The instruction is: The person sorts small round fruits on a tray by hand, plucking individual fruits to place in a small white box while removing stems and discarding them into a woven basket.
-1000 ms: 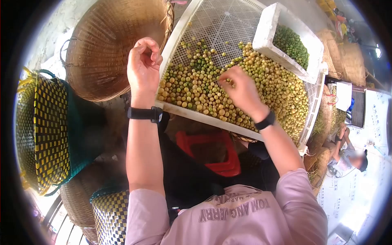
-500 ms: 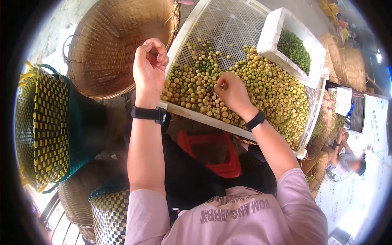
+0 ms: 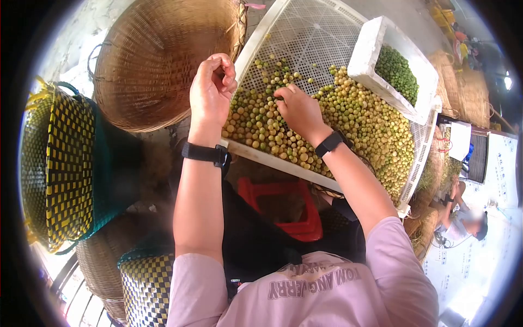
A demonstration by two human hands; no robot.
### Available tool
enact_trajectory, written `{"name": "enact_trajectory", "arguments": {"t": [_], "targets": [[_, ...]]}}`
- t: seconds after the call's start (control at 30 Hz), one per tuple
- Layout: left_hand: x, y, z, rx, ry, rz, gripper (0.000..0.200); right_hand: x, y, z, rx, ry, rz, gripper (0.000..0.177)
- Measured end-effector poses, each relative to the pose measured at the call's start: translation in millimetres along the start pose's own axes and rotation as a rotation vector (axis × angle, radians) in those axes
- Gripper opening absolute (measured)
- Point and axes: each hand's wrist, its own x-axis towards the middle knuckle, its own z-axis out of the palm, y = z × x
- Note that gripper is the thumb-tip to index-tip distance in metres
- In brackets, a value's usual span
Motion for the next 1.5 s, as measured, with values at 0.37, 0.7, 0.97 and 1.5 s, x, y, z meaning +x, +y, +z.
{"name": "enact_trajectory", "arguments": {"t": [0.37,0.7,0.97,1.5], "targets": [[-9,-16,15,0.523,-0.007,-0.211,0.022,-9,18,-24,1.174,-0.082,0.469,0.015],[-18,-47,32,0.758,-0.215,-0.277,0.017,-13,-27,-69,1.455,-0.068,0.459,0.018],[-24,-54,40,0.524,-0.255,-0.237,0.017,-16,-25,-73,1.603,-0.09,0.582,0.017],[-17,-26,33,0.153,-0.091,-0.135,0.011,-44,12,-81,0.147,-0.232,0.323,0.025]]}}
